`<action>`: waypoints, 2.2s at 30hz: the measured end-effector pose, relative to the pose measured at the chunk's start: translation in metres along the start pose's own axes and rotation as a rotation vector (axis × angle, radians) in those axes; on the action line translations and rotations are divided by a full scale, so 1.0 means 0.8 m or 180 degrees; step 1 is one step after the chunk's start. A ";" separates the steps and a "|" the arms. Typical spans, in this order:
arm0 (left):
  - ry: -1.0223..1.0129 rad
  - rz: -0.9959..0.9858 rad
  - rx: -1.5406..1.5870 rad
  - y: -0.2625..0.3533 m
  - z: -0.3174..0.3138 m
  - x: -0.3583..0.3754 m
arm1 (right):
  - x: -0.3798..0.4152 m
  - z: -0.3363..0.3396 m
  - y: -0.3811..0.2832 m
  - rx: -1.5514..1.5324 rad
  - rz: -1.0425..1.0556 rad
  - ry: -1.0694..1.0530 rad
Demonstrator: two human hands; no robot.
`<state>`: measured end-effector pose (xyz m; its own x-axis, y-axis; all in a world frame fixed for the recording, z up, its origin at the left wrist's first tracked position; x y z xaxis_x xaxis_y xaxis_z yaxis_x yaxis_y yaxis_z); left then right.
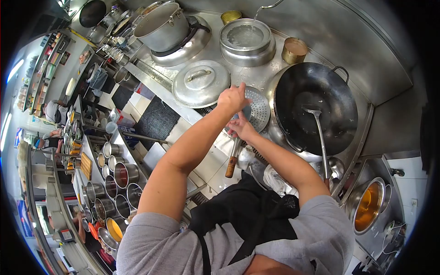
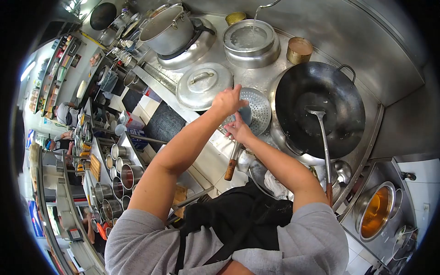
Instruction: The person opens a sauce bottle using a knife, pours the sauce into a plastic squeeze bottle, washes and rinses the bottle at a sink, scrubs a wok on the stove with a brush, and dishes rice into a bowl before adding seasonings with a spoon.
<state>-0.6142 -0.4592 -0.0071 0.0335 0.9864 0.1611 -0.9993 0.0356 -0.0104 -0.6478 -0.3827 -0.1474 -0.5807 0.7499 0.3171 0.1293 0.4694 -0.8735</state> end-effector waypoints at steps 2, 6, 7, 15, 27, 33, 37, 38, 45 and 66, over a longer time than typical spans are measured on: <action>-0.0643 0.0260 -0.0179 -0.008 -0.027 -0.004 | -0.002 -0.013 -0.006 -0.0320 -0.0045 -0.0015; -0.0206 -0.0142 -0.0376 -0.003 -0.052 -0.016 | -0.024 -0.017 0.012 -0.0624 -0.0150 -0.0072; -0.0118 -0.0314 -0.0422 0.000 -0.049 -0.014 | -0.026 -0.015 0.015 -0.0616 -0.0177 -0.0093; 0.0390 -0.0159 0.0192 -0.029 -0.056 0.001 | -0.024 0.025 0.000 0.0041 -0.0146 -0.0215; 0.2092 0.1072 0.2814 -0.138 -0.057 0.140 | 0.009 -0.072 -0.081 -0.0272 -0.0153 -0.0583; 0.2840 0.1651 0.2931 -0.213 0.000 0.330 | 0.090 -0.253 -0.099 0.0396 -0.0262 -0.1822; 0.3377 0.1838 0.2417 -0.240 0.013 0.483 | 0.162 -0.372 -0.068 0.1487 -0.0317 -0.2812; 0.3436 0.1916 0.2218 -0.246 0.006 0.520 | 0.177 -0.393 -0.057 0.1750 -0.0326 -0.2961; 0.2518 0.3389 0.2746 -0.279 -0.161 0.787 | 0.268 -0.509 -0.017 0.2161 -0.0226 -0.3862; 0.4447 0.4843 0.3644 -0.459 -0.314 1.174 | 0.237 -0.361 0.082 0.1672 -0.1161 -0.1545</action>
<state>-0.2116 0.4944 -0.0996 -0.9553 -0.2901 0.0571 0.0974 -0.1265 0.9872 -0.5168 -0.0751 -0.0381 -0.8138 0.2484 0.5255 -0.4611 0.2746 -0.8438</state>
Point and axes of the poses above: each hand's wrist, its own x-axis away from the middle knuckle, its own z-axis out of the back of the hand, y = z × x, the point moved 10 cm from there along -x, towards the middle knuckle, and after that the axes turned 13 degrees about -x, right-handed, at the moved point
